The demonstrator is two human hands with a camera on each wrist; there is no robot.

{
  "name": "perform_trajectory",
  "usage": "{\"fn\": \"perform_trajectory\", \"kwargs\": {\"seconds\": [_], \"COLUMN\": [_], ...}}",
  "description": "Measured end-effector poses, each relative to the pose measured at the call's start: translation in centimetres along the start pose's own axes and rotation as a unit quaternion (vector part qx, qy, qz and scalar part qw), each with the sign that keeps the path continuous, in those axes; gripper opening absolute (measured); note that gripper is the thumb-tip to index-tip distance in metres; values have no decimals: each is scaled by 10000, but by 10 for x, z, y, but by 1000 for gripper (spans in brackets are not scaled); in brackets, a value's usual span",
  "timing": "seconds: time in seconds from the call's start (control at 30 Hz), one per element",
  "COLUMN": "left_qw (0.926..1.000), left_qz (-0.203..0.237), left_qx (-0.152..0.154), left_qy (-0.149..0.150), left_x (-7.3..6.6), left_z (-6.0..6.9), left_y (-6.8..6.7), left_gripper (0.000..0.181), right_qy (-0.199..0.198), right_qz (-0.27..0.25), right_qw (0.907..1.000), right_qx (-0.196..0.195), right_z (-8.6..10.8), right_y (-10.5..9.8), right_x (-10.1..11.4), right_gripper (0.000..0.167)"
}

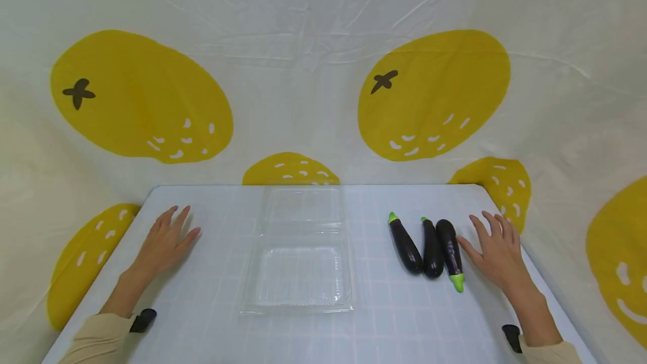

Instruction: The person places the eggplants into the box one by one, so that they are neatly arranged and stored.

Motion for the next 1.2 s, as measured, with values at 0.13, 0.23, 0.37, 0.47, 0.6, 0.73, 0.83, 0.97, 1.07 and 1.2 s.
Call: {"fn": "perform_trajectory", "kwargs": {"seconds": [0.13, 0.23, 0.37, 0.47, 0.6, 0.73, 0.83, 0.97, 1.07, 1.2], "left_qw": [9998, 9996, 9987, 9975, 9963, 9953, 9927, 9884, 9861, 9841], "left_qz": [51, 77, 216, 409, 647, 912, 1143, 1414, 1539, 1654], "left_qx": [-165, -267, -456, -561, -570, -267, 32, 184, 217, 217], "left_qy": [-87, -38, 101, 143, 75, -185, -393, -518, -581, -612], "left_x": [-9, -14, -20, -26, -35, -44, -50, -58, -64, -73], "left_z": [-2, -4, -7, -8, -9, -11, -13, -15, -16, -17], "left_y": [-4, -4, -3, -1, 1, 1, 2, 3, 5, 8], "left_gripper": [52, 49, 47, 46, 44, 46, 48, 49, 49, 49], "right_qy": [-269, -444, -519, -450, -271, -257, -326, -374, -354, -405], "right_qz": [-3, -108, -240, -302, -377, -410, -436, -511, -599, -766], "right_qw": [9979, 9949, 9932, 9938, 9959, 9961, 9951, 9944, 9946, 9936], "right_qx": [-593, -894, -1014, -967, -775, -740, -826, -845, -771, -721], "right_z": [-1, -3, -4, -4, -4, -5, -5, -6, -7, -8], "right_y": [0, 0, -1, -1, 0, 0, -1, -1, -1, -1], "right_x": [5, 9, 18, 24, 32, 40, 47, 56, 64, 73], "right_gripper": [51, 45, 41, 41, 42, 42, 41, 41, 41, 42]}}
Point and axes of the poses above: each hand's wrist, its own z-axis away from the middle knuckle, its own y-axis out of the palm, x = y × z, the point moved 2 cm from there along -z, towards the middle knuckle, and after that the axes turned 1 degree about x, right-handed, at the moved point
